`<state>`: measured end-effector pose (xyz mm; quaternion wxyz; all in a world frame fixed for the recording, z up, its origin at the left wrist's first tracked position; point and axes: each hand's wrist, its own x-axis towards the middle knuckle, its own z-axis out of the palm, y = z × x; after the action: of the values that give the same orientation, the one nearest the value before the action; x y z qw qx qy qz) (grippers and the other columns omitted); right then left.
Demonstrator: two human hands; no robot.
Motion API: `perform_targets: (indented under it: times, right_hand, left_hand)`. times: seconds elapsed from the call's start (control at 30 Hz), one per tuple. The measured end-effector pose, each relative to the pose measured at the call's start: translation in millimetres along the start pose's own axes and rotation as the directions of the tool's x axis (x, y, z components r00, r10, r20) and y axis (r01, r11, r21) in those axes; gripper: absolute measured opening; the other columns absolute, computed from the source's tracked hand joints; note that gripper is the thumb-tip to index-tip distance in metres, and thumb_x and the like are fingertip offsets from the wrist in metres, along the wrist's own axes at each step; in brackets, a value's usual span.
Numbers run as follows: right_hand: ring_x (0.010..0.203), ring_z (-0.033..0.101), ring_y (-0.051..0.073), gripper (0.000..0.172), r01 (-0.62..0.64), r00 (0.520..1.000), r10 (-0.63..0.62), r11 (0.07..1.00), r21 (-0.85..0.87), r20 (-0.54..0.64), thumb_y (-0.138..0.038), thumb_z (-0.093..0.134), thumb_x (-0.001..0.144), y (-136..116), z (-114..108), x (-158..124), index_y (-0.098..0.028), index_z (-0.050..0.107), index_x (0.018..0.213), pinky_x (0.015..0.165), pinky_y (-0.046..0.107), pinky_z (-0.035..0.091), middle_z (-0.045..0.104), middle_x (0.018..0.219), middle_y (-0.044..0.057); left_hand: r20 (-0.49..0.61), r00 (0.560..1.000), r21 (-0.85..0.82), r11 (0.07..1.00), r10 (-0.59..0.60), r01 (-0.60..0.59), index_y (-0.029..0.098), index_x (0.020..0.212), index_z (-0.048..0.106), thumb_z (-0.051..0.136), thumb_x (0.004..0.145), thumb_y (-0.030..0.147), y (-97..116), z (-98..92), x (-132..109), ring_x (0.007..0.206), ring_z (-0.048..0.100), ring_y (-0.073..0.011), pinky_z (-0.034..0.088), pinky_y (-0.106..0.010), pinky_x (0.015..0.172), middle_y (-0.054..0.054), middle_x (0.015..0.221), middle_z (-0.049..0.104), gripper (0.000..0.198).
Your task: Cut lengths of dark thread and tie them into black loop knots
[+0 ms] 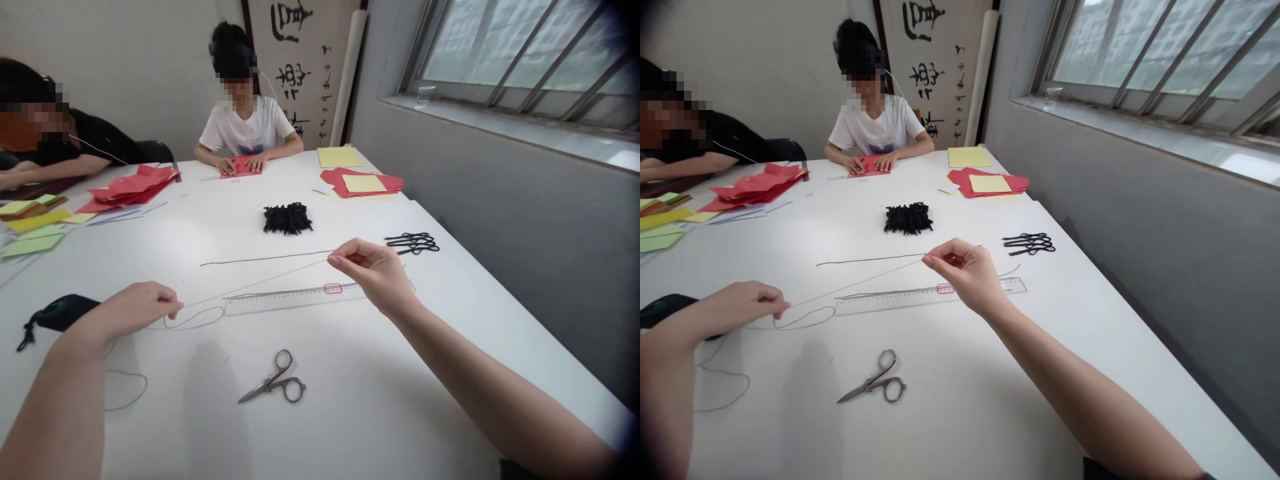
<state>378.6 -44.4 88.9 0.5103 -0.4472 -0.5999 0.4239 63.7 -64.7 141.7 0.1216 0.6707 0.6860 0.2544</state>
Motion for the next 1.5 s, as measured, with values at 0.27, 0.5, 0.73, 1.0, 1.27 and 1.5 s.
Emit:
perform_targets:
  times: [0.27, 0.5, 0.73, 1.0, 1.27, 1.5]
  right_hand:
    - [0.072, 0.055, 0.012, 0.009, 0.297, 0.931, -0.243, 0.937, -0.181, 0.273, -0.022, 0.062, 0.083, -2.8, 23.8, -22.3, -0.018, 0.066, 0.076, 0.063, 0.026, 0.044, 0.063, 0.078, 0.003]
    - [0.079, 0.055, 0.014, 0.007, 0.506, 0.823, -0.434, 0.854, -0.126, 0.366, -0.018, 0.056, 0.087, 0.0, 39.0, -42.4, -0.018, 0.06, 0.082, 0.073, 0.029, 0.048, 0.059, 0.082, 0.004]
    - [0.077, 0.054, 0.014, 0.008, 0.434, 0.86, -0.361, 0.889, -0.145, 0.361, -0.02, 0.056, 0.087, 7.3, 35.7, -44.8, -0.018, 0.058, 0.079, 0.071, 0.029, 0.047, 0.058, 0.08, 0.004]
    - [0.079, 0.057, 0.014, 0.016, 0.314, 0.861, -0.162, 0.915, -0.252, 0.483, -0.03, 0.053, 0.089, 13.9, -40.8, -28.0, -0.02, 0.06, 0.098, 0.068, 0.028, 0.048, 0.061, 0.097, 0.007]
    - [0.085, 0.055, 0.021, 0.038, -0.056, 0.945, 0.282, 0.641, -0.765, 0.167, -0.051, 0.054, 0.082, 91.4, -189.4, 28.1, -0.018, 0.063, 0.099, 0.073, 0.034, 0.043, 0.062, 0.1, 0.012]
    - [0.071, 0.049, 0.018, 0.032, 0.012, 0.922, 0.296, 0.625, -0.78, 0.251, -0.049, 0.052, 0.082, 100.1, -182.6, 34.6, -0.018, 0.06, 0.082, 0.068, 0.033, 0.04, 0.059, 0.081, 0.008]
  left_hand:
    - [-0.046, 0.99, -0.169, 0.976, 0.133, -0.139, 0.023, 0.114, 0.058, 0.052, 0.084, 0.047, 23.0, 23.5, -19.5, 0.12, 0.047, -0.0267, 0.039, -0.036, 0.098, -0.005, 0.12, 0.06, 0.039]
    - [0.553, 0.788, -0.721, 0.629, 0.27, 0.291, 0.026, 0.116, 0.053, 0.047, 0.091, 0.041, 55.7, 74.7, -54.0, 0.084, 0.055, -0.0148, 0.045, -0.028, 0.077, -0.004, 0.097, 0.059, 0.029]
    - [0.695, 0.703, -0.593, 0.674, 0.153, 0.44, 0.019, 0.077, 0.057, 0.058, 0.084, 0.043, 50.5, 79.4, -47.1, 0.048, 0.02, -0.0061, 0.017, -0.022, 0.044, 0.006, 0.062, 0.035, 0.026]
    - [0.66, 0.74, -0.542, 0.766, 0.133, 0.346, 0.018, 0.071, 0.062, 0.062, 0.079, 0.044, 56.0, 80.0, -47.8, 0.047, 0.02, -0.0069, 0.014, -0.023, 0.043, 0.005, 0.055, 0.038, 0.027]
    - [0.658, 0.747, -0.534, 0.76, 0.099, 0.37, 0.018, 0.073, 0.061, 0.062, 0.079, 0.045, 46.5, 71.1, -41.0, 0.045, 0.012, -0.0069, 0.011, -0.024, 0.043, 0.009, 0.048, 0.024, 0.028]
    - [0.639, 0.767, -0.516, 0.769, 0.053, 0.377, 0.018, 0.075, 0.061, 0.062, 0.079, 0.048, 44.1, 68.3, -37.4, 0.046, 0.014, -0.0068, 0.01, -0.024, 0.042, 0.007, 0.053, 0.031, 0.03]
